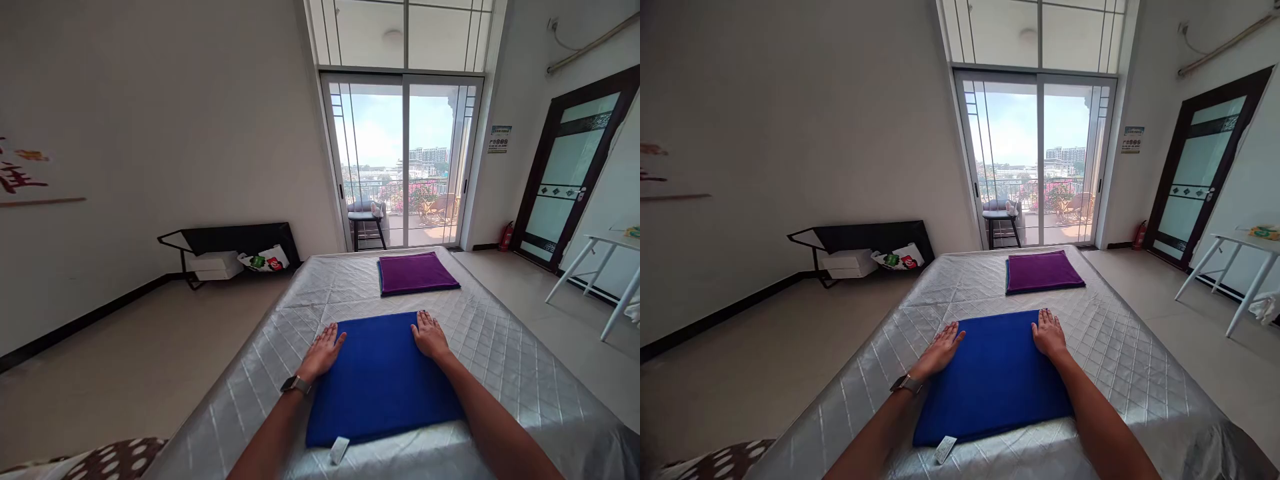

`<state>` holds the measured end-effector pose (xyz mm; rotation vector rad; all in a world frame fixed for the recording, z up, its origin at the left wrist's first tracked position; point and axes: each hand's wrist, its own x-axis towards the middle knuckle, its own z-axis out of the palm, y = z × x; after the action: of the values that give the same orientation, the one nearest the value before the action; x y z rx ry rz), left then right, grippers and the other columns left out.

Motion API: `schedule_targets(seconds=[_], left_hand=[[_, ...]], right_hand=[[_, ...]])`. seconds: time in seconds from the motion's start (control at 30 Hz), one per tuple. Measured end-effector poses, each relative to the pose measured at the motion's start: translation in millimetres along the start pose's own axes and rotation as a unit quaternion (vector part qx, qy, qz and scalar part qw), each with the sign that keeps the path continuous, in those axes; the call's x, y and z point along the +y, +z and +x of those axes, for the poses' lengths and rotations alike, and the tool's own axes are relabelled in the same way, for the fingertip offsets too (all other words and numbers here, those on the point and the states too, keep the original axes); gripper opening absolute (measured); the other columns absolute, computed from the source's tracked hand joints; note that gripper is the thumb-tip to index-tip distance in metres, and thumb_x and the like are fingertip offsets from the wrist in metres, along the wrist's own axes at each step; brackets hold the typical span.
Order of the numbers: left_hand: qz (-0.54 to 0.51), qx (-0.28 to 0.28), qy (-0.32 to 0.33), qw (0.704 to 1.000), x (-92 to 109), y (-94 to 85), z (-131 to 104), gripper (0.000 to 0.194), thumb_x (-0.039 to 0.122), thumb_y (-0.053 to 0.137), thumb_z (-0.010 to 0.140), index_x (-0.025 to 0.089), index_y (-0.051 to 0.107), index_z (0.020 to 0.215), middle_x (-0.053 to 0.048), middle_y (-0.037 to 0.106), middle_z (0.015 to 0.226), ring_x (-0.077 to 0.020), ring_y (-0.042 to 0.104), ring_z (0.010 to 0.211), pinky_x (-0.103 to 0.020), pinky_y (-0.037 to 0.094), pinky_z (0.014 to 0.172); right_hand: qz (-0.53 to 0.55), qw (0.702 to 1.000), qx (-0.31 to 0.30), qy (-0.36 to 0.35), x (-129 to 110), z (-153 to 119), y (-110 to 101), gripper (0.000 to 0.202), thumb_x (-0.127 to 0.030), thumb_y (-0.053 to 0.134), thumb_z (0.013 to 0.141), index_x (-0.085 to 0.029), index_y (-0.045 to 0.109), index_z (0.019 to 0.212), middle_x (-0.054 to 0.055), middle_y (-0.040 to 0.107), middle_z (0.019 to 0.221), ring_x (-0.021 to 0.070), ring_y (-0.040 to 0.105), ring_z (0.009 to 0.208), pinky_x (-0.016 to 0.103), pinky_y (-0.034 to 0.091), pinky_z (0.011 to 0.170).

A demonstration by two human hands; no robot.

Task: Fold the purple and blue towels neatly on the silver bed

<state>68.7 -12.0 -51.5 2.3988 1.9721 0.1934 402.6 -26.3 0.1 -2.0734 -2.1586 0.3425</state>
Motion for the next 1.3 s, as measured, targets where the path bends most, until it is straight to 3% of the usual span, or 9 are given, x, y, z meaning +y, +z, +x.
schedule_targets(seconds=[0.13, 0.27, 0.37, 0.5, 0.63, 0.83, 1.0, 1.17, 1.3], left_hand=[[-0.07, 0.016, 0.004, 0.997, -4.9, -38.2, -28.9, 0.061, 0.046, 0.023, 0.099, 0.013, 0.051, 0.143, -0.017, 0.047, 0.154, -0.0259, 0.038, 0.146, -0.044, 0.035, 0.116], [-0.19, 0.019, 0.062, 0.98, 11.1, -71.0, -85.2, 0.047, 0.048, 0.042, 0.094, 0.023, 0.062, 0.128, -0.01, 0.061, 0.139, -0.0233, 0.06, 0.121, -0.039, 0.046, 0.105], [-0.253, -0.052, 0.076, 0.963, 26.0, -78.9, -131.5, 0.034, 0.047, 0.051, 0.089, 0.025, 0.069, 0.107, -0.003, 0.072, 0.111, -0.0176, 0.065, 0.091, -0.029, 0.052, 0.087], [-0.268, -0.092, 0.049, 0.958, 39.0, -79.7, -168.6, 0.028, 0.041, 0.054, 0.084, 0.026, 0.072, 0.1, 0.0, 0.073, 0.106, -0.0167, 0.064, 0.084, -0.027, 0.05, 0.081], [-0.265, -0.098, 0.054, 0.958, 45.1, -83.5, -178.2, 0.032, 0.035, 0.054, 0.079, 0.025, 0.073, 0.103, -0.002, 0.072, 0.112, -0.0182, 0.065, 0.088, -0.027, 0.05, 0.082], [-0.247, -0.071, 0.023, 0.966, 48.8, -82.3, -180.7, 0.032, 0.043, 0.059, 0.079, 0.023, 0.074, 0.099, -0.003, 0.073, 0.108, -0.0188, 0.065, 0.084, -0.029, 0.05, 0.08], [-0.24, -0.04, 0.013, 0.97, 41.8, -67.4, -179.3, 0.03, 0.048, 0.062, 0.078, 0.027, 0.076, 0.095, -0.002, 0.075, 0.111, -0.0208, 0.068, 0.087, -0.03, 0.053, 0.081], [-0.211, 0.02, 0.049, 0.976, 28.5, -43.3, -179.4, 0.031, 0.049, 0.055, 0.085, 0.03, 0.079, 0.093, -0.002, 0.076, 0.107, -0.023, 0.07, 0.099, -0.034, 0.055, 0.093], [-0.144, 0.07, 0.078, 0.984, 25.2, -29.1, -182.2, 0.035, 0.044, 0.045, 0.094, 0.029, 0.077, 0.095, -0.003, 0.076, 0.106, -0.0221, 0.07, 0.1, -0.035, 0.055, 0.093]], right_hand=[[-0.005, 0.999, 0.045, -0.016, -5.1, -11.1, -17.9, 0.058, -0.032, 0.03, 0.101, -0.01, 0.037, 0.154, 0.013, 0.029, 0.163, 0.0236, 0.016, 0.153, 0.044, 0.014, 0.122], [0.061, 0.987, 0.078, -0.123, -2.5, -47.9, -43.6, 0.045, -0.027, 0.037, 0.098, -0.018, 0.062, 0.134, 0.012, 0.06, 0.141, 0.0247, 0.052, 0.133, 0.038, 0.036, 0.113], [0.104, 0.976, 0.054, -0.182, 12.0, -94.1, -53.6, 0.033, -0.029, 0.042, 0.097, -0.023, 0.072, 0.111, 0.008, 0.073, 0.112, 0.0216, 0.068, 0.104, 0.032, 0.049, 0.096], [0.088, 0.984, -0.028, -0.154, 37.0, -149.6, -54.8, 0.02, -0.027, 0.056, 0.089, -0.024, 0.073, 0.098, 0.005, 0.074, 0.101, 0.0212, 0.069, 0.092, 0.031, 0.052, 0.084], [0.064, 0.988, -0.062, -0.129, 48.7, -170.4, -53.7, 0.024, -0.019, 0.058, 0.084, -0.024, 0.074, 0.101, 0.005, 0.074, 0.104, 0.0213, 0.069, 0.093, 0.031, 0.052, 0.083], [0.051, 0.992, -0.057, -0.105, 48.8, -170.7, -54.0, 0.026, -0.013, 0.063, 0.079, -0.024, 0.077, 0.097, 0.005, 0.074, 0.105, 0.0209, 0.069, 0.095, 0.027, 0.049, 0.081], [0.068, 0.99, -0.059, -0.11, 53.5, -170.3, -50.8, 0.027, -0.016, 0.07, 0.073, -0.024, 0.078, 0.097, 0.004, 0.074, 0.105, 0.023, 0.068, 0.097, 0.029, 0.049, 0.084], [0.043, 0.991, -0.05, -0.119, 50.8, -169.9, -48.6, 0.023, -0.013, 0.065, 0.074, -0.025, 0.078, 0.089, 0.004, 0.074, 0.103, 0.0224, 0.068, 0.096, 0.028, 0.048, 0.086], [0.012, 0.991, -0.033, -0.129, 43.8, -171.9, -51.2, 0.025, -0.011, 0.059, 0.079, -0.024, 0.078, 0.088, 0.006, 0.074, 0.101, 0.023, 0.069, 0.096, 0.03, 0.047, 0.089]])
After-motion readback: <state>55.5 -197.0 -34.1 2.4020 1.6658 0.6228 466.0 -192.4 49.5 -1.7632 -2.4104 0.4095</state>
